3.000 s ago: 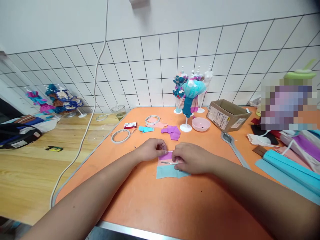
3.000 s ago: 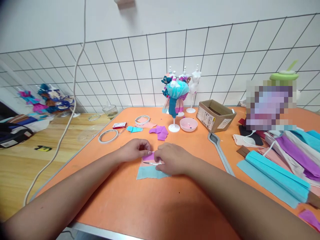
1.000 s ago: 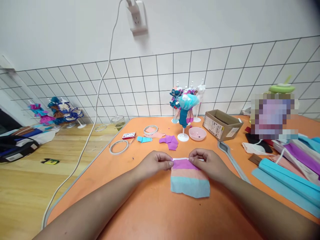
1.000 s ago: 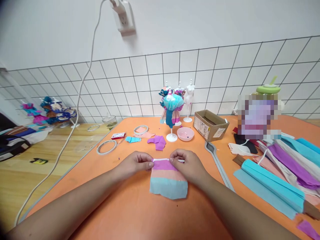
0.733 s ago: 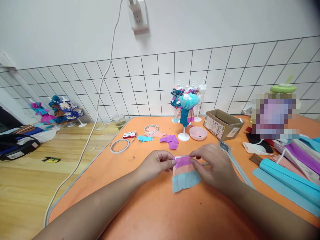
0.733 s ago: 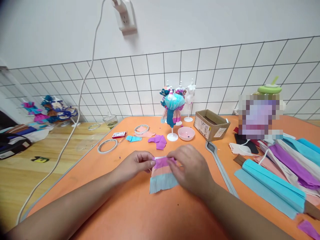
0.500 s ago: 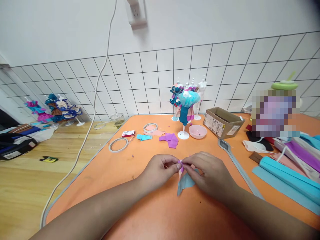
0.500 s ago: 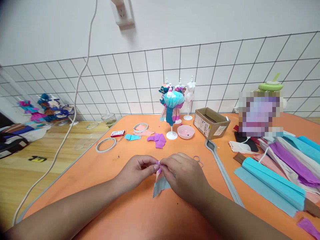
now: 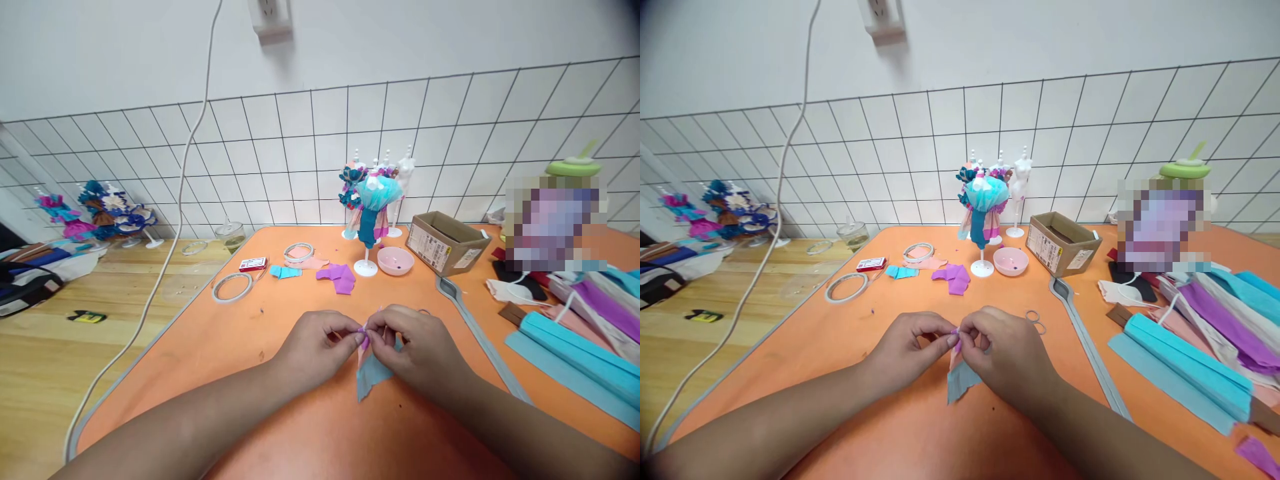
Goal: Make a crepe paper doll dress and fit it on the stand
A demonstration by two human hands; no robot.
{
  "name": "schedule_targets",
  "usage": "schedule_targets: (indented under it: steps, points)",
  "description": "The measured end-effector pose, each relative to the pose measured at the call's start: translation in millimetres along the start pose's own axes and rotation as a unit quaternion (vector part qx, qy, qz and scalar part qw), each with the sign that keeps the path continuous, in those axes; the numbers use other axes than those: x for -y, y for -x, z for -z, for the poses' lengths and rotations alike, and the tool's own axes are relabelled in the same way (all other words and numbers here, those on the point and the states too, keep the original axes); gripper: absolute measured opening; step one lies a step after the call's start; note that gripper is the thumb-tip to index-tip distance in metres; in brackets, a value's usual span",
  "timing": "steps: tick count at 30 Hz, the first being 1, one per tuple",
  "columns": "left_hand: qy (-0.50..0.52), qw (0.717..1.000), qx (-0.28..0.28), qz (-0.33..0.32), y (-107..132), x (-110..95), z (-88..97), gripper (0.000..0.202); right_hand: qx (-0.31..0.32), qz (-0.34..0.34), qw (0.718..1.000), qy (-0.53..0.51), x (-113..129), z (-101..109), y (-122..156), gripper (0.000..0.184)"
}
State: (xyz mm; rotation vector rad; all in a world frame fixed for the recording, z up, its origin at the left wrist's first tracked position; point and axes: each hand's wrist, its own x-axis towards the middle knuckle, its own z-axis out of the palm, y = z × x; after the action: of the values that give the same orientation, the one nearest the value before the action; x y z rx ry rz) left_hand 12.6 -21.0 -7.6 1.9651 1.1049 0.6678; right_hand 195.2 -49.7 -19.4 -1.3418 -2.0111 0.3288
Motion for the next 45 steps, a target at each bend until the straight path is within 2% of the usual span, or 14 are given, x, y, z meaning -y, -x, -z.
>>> schedule_targets:
  steps: [12, 19, 23, 27, 31, 34, 37, 42, 45]
  points:
    - [0.025, 1.000, 0.001, -0.002, -0.3, 2.0, -2.9, 0.021, 0.011, -0.047, 0.997, -0.067, 0.7, -3.8, -3.0, 0.005]
    - [0.080, 0.996, 0.014, 0.020, -2.8, 1.3, -1.6, 0.019, 0.004, -0.072, 0.993, -0.094, 2.6, -5.6, -4.8, 0.004]
    - [0.106, 0.994, -0.003, 0.021, -4.1, -1.7, 0.4, 0.017, 0.003, -0.117, 0.986, -0.119, 1.4, -5.1, -7.2, 0.003]
    - [0.186, 0.982, 0.009, 0.003, -4.5, 1.1, 0.3, 0.016, 0.029, -0.209, 0.948, -0.236, -3.0, -3.5, -11.0, 0.006]
    - [0.351, 0.935, 0.019, 0.048, -5.5, 8.4, 0.8, 0.019, 0.035, -0.255, 0.894, -0.367, -9.8, -3.8, -13.6, 0.014]
    - [0.416, 0.905, 0.001, 0.092, -7.3, 11.9, 3.8, 0.022, 0.033, -0.288, 0.867, -0.404, -14.5, -4.7, -14.6, 0.016]
    - [0.443, 0.891, -0.038, 0.096, -9.9, 13.3, 8.0, 0.019, 0.022, -0.319, 0.845, -0.428, -19.8, -5.1, -15.5, 0.016]
    - [0.509, 0.855, -0.057, 0.084, -13.0, 11.0, 13.8, 0.013, -0.009, -0.323, 0.800, -0.506, -26.4, -5.7, -15.4, 0.015]
    - [0.524, 0.846, -0.053, 0.081, -13.4, 8.4, 15.7, 0.011, -0.060, -0.304, 0.761, -0.570, -27.0, -4.2, -15.3, 0.012]
